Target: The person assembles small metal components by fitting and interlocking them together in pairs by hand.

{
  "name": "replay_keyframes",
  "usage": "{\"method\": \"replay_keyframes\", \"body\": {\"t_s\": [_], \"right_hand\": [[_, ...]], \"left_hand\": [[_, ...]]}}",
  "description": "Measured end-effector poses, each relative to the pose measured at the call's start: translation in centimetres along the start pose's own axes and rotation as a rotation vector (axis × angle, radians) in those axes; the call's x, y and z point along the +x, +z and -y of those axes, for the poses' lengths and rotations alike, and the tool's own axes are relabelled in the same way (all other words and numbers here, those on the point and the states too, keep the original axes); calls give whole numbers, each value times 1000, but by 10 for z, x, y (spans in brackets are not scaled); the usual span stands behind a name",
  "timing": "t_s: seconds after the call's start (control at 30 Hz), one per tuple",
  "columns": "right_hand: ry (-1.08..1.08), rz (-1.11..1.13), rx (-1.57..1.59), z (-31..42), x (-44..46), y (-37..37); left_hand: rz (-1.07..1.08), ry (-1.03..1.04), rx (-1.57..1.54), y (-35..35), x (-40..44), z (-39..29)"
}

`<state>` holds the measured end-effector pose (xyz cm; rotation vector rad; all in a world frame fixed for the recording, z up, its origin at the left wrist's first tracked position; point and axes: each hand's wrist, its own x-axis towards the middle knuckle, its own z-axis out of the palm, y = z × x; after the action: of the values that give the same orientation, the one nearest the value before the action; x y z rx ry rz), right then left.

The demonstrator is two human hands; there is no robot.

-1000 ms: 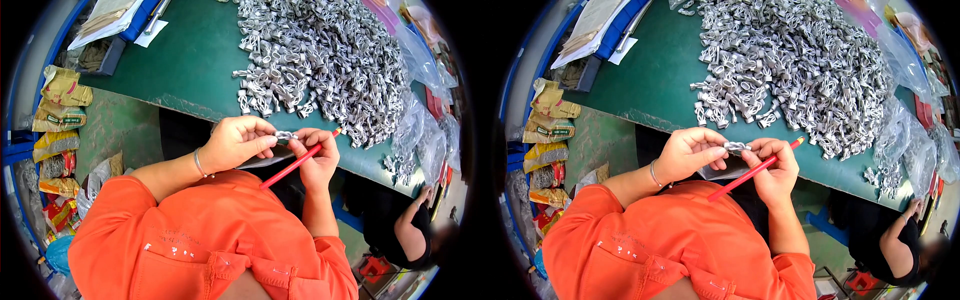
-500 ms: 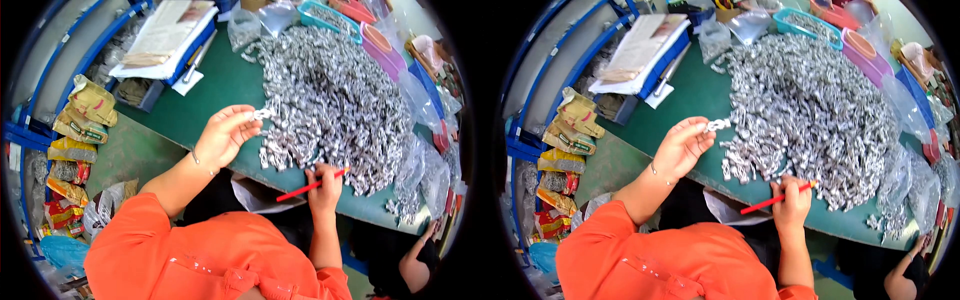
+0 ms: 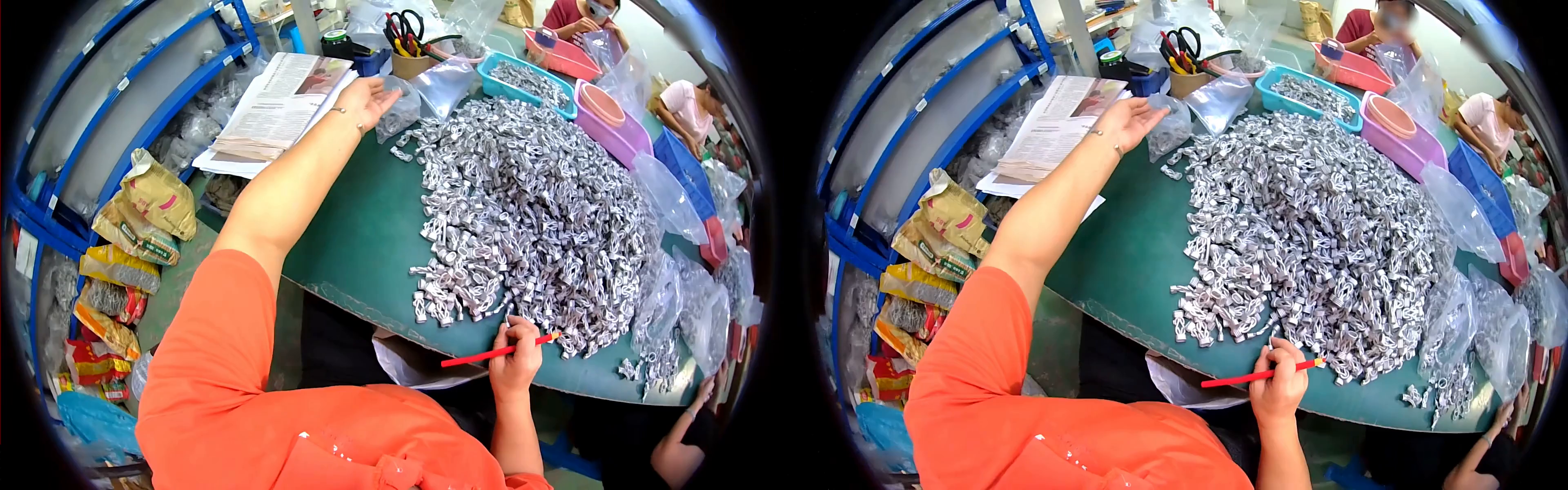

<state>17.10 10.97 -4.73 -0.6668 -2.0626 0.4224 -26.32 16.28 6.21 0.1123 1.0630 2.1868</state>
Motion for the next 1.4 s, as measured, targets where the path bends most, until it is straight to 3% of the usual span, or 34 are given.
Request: {"method": "replay_keyframes", "body": {"t_s": [0.03, 0.1, 0.2, 0.27, 0.37, 0.43, 0.5, 0.57, 0.63, 0.73, 0.77, 0.83, 0.9, 1.0, 1.03, 1.1, 1.17, 1.4], "right_hand": [[10, 1, -7, 0, -1, -1], [89, -68, 60, 1, -3, -1], [154, -180, 231, -8, -6, -2], [429, -188, 532, 1, -3, -7], [571, -164, 924, 17, 5, -9], [635, -97, 1037, 28, 6, -10], [676, -45, 1082, 37, 7, -10], [743, 16, 1134, 42, 6, -9], [764, 23, 1145, 41, 3, -9], [757, 125, 1146, 34, -7, -12], [767, 134, 1144, 34, -10, -11], [624, 76, 1158, 34, -16, -8], [616, 66, 1113, 35, -23, -9], [405, -32, 923, 38, -28, -9], [407, -30, 921, 38, -30, -11], [196, 63, 752, 34, -31, -17], [178, 148, 777, 31, -27, -23], [1, 141, 144, 8, 5, 3]], "left_hand": [[-55, -64, 16, 0, -2, 3], [-15, 8, 195, -9, -23, 19], [273, 127, 497, -21, -99, 47], [517, 108, 729, -19, -165, 60], [854, 142, 868, -42, -234, 93], [892, 42, 821, -50, -262, 107], [691, -274, 545, -61, -279, 125], [649, -394, 413, -69, -286, 131], [606, -393, 376, -71, -293, 136], [723, 101, 545, -79, -298, 143], [713, 93, 543, -79, -299, 142], [735, 212, 553, -79, -302, 142], [736, 219, 502, -81, -304, 146], [804, 411, 718, -81, -305, 139], [803, 409, 716, -81, -306, 137], [789, 585, 758, -79, -306, 135], [823, 612, 799, -84, -307, 128], [859, 332, 998, -100, -312, 135]]}}
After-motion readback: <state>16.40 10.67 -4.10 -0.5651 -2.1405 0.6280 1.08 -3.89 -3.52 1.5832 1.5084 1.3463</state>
